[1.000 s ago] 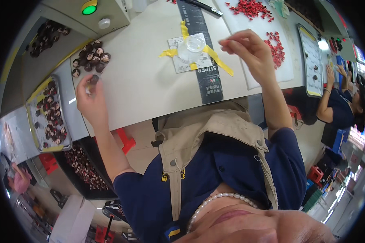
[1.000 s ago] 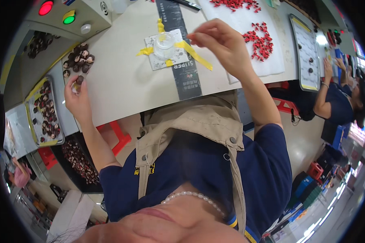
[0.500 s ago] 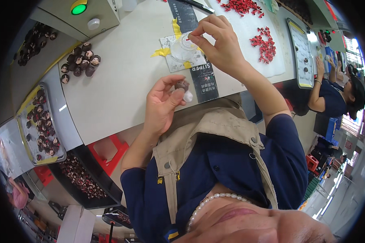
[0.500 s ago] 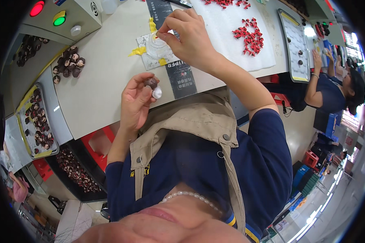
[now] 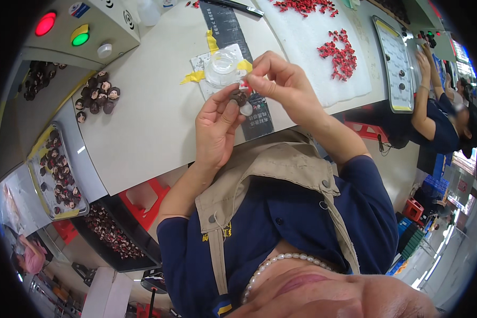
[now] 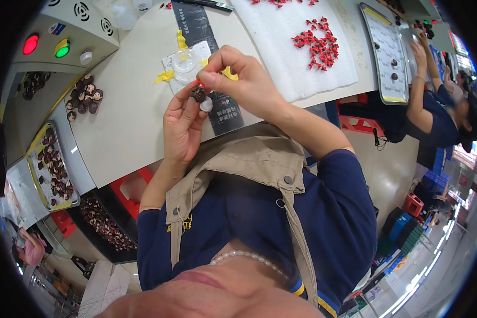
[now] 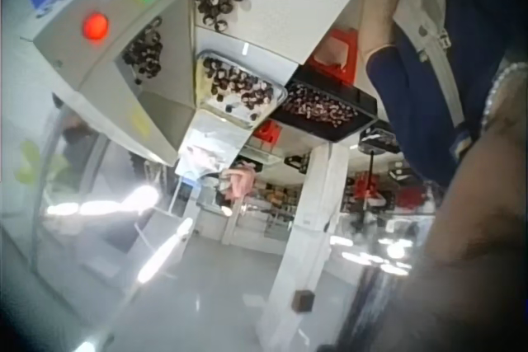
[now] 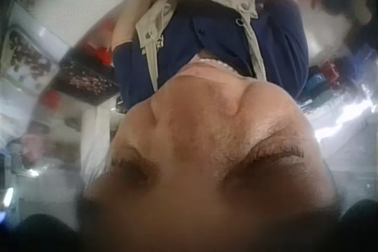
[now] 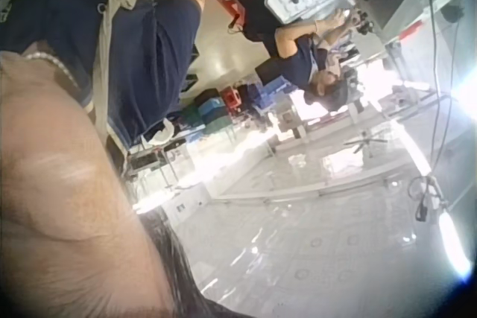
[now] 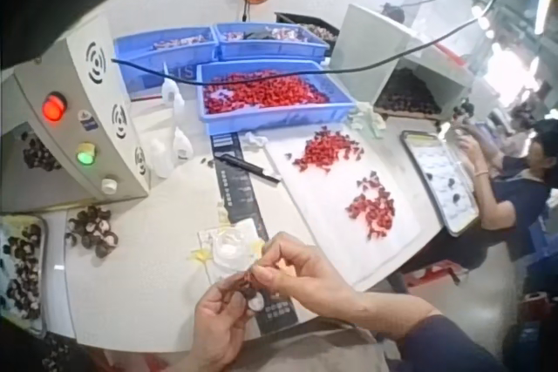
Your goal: The person applies glue to miniature bow accessories and attaches them onto figurine heads by hand, placing the assembled pieces on the table. They also retrieve additional figurine heads from a machine chute and trays.
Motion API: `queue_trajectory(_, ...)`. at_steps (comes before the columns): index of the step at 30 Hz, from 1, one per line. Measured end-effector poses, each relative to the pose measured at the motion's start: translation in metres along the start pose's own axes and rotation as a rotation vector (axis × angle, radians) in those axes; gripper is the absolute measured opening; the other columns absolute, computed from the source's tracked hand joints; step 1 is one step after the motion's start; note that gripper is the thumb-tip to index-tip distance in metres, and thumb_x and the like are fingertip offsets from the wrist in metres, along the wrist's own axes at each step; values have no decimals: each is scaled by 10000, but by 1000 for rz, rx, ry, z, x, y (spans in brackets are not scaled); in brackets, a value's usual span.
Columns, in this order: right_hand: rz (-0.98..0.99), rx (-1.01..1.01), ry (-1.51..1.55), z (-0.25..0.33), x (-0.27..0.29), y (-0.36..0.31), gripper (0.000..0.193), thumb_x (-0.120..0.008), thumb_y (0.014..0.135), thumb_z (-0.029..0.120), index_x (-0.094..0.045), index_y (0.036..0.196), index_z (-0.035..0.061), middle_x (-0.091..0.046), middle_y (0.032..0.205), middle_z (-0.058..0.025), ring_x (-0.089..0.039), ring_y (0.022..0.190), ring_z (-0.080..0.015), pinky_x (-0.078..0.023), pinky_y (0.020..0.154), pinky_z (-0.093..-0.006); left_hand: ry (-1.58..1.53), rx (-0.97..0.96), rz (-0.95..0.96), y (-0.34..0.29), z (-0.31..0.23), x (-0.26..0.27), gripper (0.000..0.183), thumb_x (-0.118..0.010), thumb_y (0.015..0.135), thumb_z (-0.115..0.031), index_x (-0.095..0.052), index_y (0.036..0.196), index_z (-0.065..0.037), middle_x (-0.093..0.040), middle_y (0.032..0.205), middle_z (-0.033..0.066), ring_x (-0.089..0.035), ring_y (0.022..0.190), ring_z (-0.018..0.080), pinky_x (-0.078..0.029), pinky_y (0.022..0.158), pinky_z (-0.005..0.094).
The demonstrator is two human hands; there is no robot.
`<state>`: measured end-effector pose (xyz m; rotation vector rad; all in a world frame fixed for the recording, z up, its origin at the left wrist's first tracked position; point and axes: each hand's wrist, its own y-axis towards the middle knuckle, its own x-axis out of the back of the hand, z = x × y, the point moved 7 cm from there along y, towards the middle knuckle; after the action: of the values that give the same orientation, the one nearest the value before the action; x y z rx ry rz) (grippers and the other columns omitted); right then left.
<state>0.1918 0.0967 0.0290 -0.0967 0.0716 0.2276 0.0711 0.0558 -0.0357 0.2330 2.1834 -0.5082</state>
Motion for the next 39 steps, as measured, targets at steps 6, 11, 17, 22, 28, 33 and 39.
queue_trajectory(6,-23,41,-141,-15,12,-7,136,-647,818,151,-574,797,38,-522,818,-13,-495,804,-107,-391,757,-257,64,-42,-42,5,7,-2,325,-585,861,-49,-521,1179,-31,-580,1110,58,-563,936,84,-498,733,204)
queue_trajectory(11,-68,178,-313,-13,16,-13,127,-648,815,152,-593,799,39,-545,825,-29,-492,824,-114,-390,752,-256,139,-100,-62,6,10,-2,325,-603,845,-37,-532,1162,-14,-576,1106,76,-563,938,106,-506,726,213)
queue_trajectory(17,-13,46,-432,2,19,-14,126,-667,799,152,-628,831,37,-571,722,-32,-529,679,-137,-411,669,-264,311,-285,-53,3,4,-3,351,-628,819,-6,-530,1153,33,-580,1069,105,-565,932,125,-520,697,231)
queue_trajectory(22,-24,108,-523,2,15,-15,121,-651,803,103,-567,806,16,-555,703,-66,-529,641,-162,-407,589,-282,341,-299,-43,1,3,-7,348,-630,813,15,-535,1144,65,-608,1010,110,-590,844,121,-506,703,223)
queue_trajectory(28,-40,90,-405,-14,4,-22,136,-604,804,31,-475,769,8,-504,729,-104,-498,682,-217,-410,612,-301,434,-350,-49,-4,4,-1,305,-633,792,47,-568,1087,86,-621,1001,154,-608,798,133,-534,670,232)
queue_trajectory(33,4,182,-402,-18,-3,-26,93,-544,839,-29,-465,807,8,-461,789,-38,-421,720,-109,-358,624,-223,476,-379,-31,-8,4,0,296,-619,801,53,-571,1092,83,-622,999,152,-604,791,129,-526,663,224)
queue_trajectory(39,-79,339,-403,-3,18,-41,63,-649,771,70,-596,797,46,-584,772,-67,-515,764,-204,-413,705,-319,692,-426,-19,-20,-15,-9,281,-549,814,77,-559,1094,77,-619,1004,155,-603,853,161,-516,732,269)
